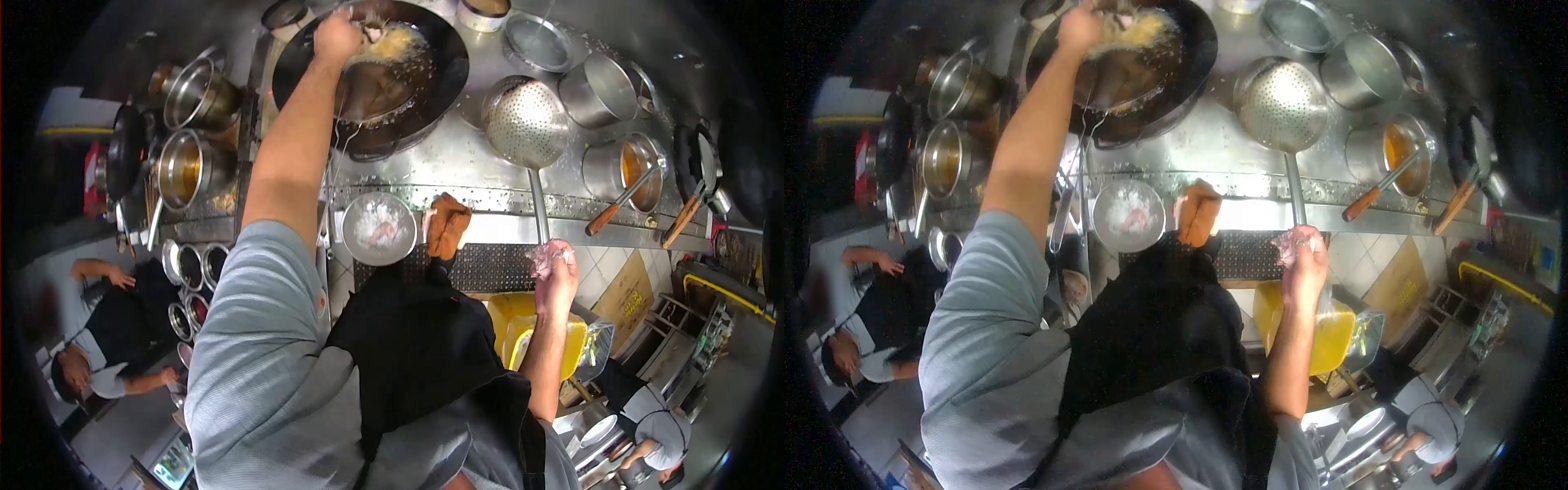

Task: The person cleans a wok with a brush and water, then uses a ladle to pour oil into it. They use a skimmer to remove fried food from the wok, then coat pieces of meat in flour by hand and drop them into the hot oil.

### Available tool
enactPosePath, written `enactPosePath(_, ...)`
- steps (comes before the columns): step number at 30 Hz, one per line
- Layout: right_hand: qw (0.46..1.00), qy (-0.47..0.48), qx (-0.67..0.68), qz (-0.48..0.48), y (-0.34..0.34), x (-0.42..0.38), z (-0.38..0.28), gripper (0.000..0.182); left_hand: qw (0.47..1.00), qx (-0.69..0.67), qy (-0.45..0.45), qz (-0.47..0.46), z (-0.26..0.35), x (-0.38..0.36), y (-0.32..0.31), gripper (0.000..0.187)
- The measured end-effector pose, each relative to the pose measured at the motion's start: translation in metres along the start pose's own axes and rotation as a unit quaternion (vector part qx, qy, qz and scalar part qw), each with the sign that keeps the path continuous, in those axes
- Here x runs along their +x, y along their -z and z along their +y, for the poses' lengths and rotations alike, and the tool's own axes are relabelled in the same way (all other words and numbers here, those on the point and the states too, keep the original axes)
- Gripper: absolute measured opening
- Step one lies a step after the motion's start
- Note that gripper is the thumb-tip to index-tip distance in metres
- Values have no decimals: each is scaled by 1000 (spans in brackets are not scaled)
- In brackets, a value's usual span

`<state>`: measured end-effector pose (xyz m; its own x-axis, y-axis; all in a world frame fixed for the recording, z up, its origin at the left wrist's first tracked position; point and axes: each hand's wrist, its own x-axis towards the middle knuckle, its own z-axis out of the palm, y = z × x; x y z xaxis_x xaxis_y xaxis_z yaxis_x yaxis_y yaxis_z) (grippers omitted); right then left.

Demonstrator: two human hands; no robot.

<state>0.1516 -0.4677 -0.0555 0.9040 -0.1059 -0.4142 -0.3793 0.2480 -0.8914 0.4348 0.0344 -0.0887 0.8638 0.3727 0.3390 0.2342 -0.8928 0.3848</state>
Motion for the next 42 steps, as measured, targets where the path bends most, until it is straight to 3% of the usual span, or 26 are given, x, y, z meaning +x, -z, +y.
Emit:
enactPosePath(1, 1000, 0, 9, -8, 2, 0, 1, 11, 1000, 6, 8, -1, 13, -9, 26, 25)
enactPosePath(4, 999, 7, 22, -41, 7, 2, -2, 11, 955, -138, -147, 218, 51, -88, 101, 19)
enactPosePath(5, 999, 2, 15, -51, 8, 4, -3, 12, 963, -135, -112, 204, 65, -127, 126, 17)
enactPosePath(8, 996, 9, 15, -88, 9, 6, -8, 12, 958, -277, 13, 75, 98, -250, 163, 13)
enactPosePath(9, 996, -3, 19, -85, 5, 4, -13, 10, 943, -329, -1, 52, 102, -288, 155, 12)
enactPosePath(12, 992, -1, 21, -128, 10, 8, -18, 10, 952, -259, 8, -161, 121, -354, 126, 11)
enactPosePath(13, 991, -5, 11, -137, 8, 7, -21, 9, 960, -195, -34, -197, 116, -366, 96, 11)
enactPosePath(14, 989, -10, 2, -145, 7, 6, -24, 9, 961, -195, -32, -191, 114, -371, 72, 11)
enactPosePath(16, 986, -3, 2, -164, 11, 4, -27, 9, 959, 41, -97, -263, 112, -369, 32, 18)
enactPosePath(23, 982, -2, -3, -190, 35, -4, -27, 9, 868, 236, -138, -414, 115, -351, -37, 30)
enactPosePath(26, 983, -6, 1, -183, 43, -4, -22, 10, 879, 201, -123, -414, 118, -345, -21, 28)
enactPosePath(27, 983, -10, 2, -184, 45, -3, -22, 10, 911, 152, -125, -363, 110, -347, -18, 31)
enactPosePath(28, 982, -8, 6, -190, 47, -2, -21, 10, 909, 156, -122, -366, 107, -345, 0, 31)
enactPosePath(30, 980, -11, 15, -197, 46, -1, -18, 10, 924, -78, 55, -370, 104, -334, 50, 31)
enactPosePath(33, 975, -16, 13, -220, 37, -1, -19, 11, 941, -149, 71, -294, 50, -346, 71, 33)
enactPosePath(36, 969, -23, 19, -245, 22, 0, -15, 11, 965, -95, 49, -239, 9, -376, 49, 30)
enactPosePath(38, 965, -24, 11, -260, 5, -4, -17, 12, 960, -99, 44, -260, -13, -394, 23, 29)
enactPosePath(40, 955, -32, 7, -294, -9, -5, -16, 12, 945, 29, -31, -324, -15, -402, 5, 27)
enactPosePath(42, 950, -27, -3, -310, -20, -3, -11, 12, 935, 15, 28, -352, -9, -407, -2, 25)
